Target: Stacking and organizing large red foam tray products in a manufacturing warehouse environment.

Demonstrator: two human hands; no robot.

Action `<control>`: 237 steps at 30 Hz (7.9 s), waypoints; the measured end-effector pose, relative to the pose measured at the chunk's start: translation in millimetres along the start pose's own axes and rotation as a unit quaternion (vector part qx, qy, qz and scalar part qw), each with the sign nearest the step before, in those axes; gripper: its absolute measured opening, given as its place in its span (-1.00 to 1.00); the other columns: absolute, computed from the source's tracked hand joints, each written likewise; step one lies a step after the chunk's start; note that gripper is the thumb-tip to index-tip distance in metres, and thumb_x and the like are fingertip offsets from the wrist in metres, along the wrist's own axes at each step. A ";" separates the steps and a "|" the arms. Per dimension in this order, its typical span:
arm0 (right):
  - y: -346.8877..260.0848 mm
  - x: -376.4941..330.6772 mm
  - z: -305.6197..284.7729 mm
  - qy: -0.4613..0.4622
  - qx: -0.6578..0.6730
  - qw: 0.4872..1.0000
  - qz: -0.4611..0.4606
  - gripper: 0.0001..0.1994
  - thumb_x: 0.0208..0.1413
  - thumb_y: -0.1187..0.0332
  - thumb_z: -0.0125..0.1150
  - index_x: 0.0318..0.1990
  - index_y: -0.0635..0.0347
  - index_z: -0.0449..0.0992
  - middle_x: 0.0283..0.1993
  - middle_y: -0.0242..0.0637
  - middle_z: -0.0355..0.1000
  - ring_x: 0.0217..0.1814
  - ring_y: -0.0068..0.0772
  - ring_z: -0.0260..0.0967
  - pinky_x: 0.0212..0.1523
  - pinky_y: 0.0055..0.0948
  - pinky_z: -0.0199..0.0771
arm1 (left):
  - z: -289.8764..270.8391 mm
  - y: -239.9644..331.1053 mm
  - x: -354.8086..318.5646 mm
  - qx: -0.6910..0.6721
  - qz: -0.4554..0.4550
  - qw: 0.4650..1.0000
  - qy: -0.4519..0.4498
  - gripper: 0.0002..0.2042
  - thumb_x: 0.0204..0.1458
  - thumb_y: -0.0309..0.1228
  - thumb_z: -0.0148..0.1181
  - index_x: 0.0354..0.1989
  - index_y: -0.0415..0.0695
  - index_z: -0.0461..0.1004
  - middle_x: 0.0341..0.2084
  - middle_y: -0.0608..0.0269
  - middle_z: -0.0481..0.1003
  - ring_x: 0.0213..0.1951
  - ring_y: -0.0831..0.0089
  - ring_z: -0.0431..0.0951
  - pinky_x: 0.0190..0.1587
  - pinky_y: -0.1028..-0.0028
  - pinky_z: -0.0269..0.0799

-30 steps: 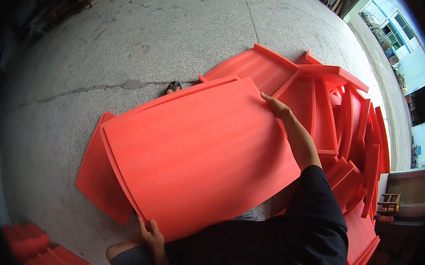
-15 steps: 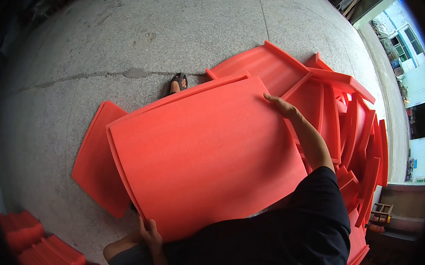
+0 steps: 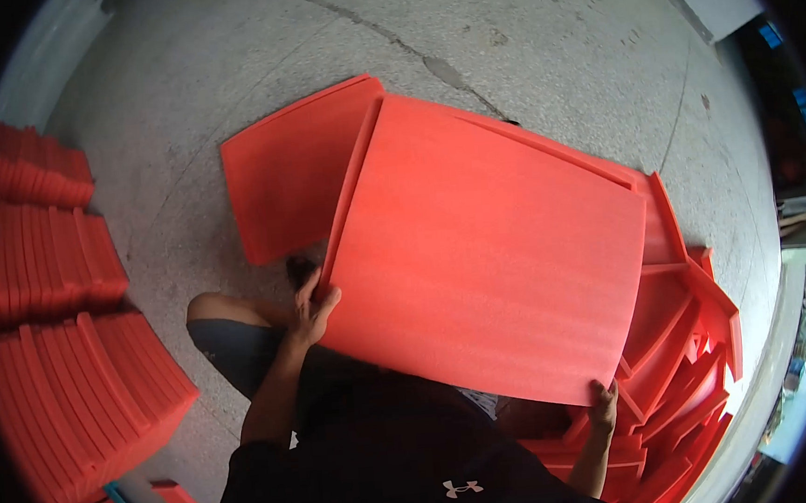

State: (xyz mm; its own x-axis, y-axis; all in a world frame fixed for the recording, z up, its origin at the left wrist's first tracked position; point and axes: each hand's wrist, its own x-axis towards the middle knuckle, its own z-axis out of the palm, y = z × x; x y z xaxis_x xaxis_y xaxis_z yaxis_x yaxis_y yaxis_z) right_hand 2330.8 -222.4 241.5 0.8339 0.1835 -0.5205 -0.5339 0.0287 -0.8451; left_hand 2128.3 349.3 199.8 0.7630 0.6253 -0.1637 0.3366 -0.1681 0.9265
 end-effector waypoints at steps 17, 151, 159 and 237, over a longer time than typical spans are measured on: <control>-156.1 250.3 464.3 -0.339 -0.141 0.916 -0.162 -0.52 0.06 0.40 0.16 0.16 0.29 0.25 0.06 -0.21 0.34 0.07 -0.42 0.29 0.10 -0.46 0.28 | -272.3 -4.3 113.6 -0.068 -0.015 0.958 0.277 -0.41 0.09 -0.08 0.07 0.15 -0.31 0.25 0.10 0.08 0.31 0.09 0.39 0.33 0.10 0.51 0.22; -143.1 90.2 -37.5 0.006 -0.671 0.565 -0.480 -0.58 -0.46 0.39 0.29 -0.32 0.19 0.29 -0.22 -0.15 0.28 0.04 -0.03 0.24 0.24 -0.05 0.09 | -32.1 95.2 263.2 -0.379 -0.102 0.920 -0.022 -0.36 0.13 0.03 -0.11 0.27 -0.14 0.00 0.23 0.15 0.11 0.22 0.16 0.13 0.22 0.14 0.09; -191.8 -24.5 -17.3 0.352 -0.063 0.795 -0.489 -0.65 -0.03 0.28 0.32 -0.14 0.27 0.42 -0.24 -0.32 0.47 -0.23 -0.54 0.40 -0.21 -0.48 0.43 | 45.3 102.6 226.4 -0.447 -0.050 0.893 -0.007 -0.33 0.13 0.06 -0.23 0.27 -0.19 -0.01 0.26 0.11 0.04 0.25 0.13 0.09 0.26 0.17 0.03; -167.7 189.1 84.6 -0.257 0.065 0.902 -0.342 -0.10 -0.21 0.24 0.46 0.27 0.23 0.02 0.20 -0.23 0.20 0.19 -0.39 0.19 0.05 -0.41 0.33 | -121.0 183.8 129.9 -0.022 0.328 0.924 -0.197 -0.23 -0.36 -0.22 0.39 0.10 -0.21 0.19 -0.08 0.18 0.34 -0.04 0.27 0.37 0.04 0.28 0.26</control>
State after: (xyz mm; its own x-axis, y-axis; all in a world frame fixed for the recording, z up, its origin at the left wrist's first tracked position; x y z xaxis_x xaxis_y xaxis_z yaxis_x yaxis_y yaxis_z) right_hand 2566.2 -109.4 295.1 0.8166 0.5100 0.2702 0.0405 0.4164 -0.9083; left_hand 2222.5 491.8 389.8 0.9393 0.0740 0.3350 -0.2850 -0.3752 0.8821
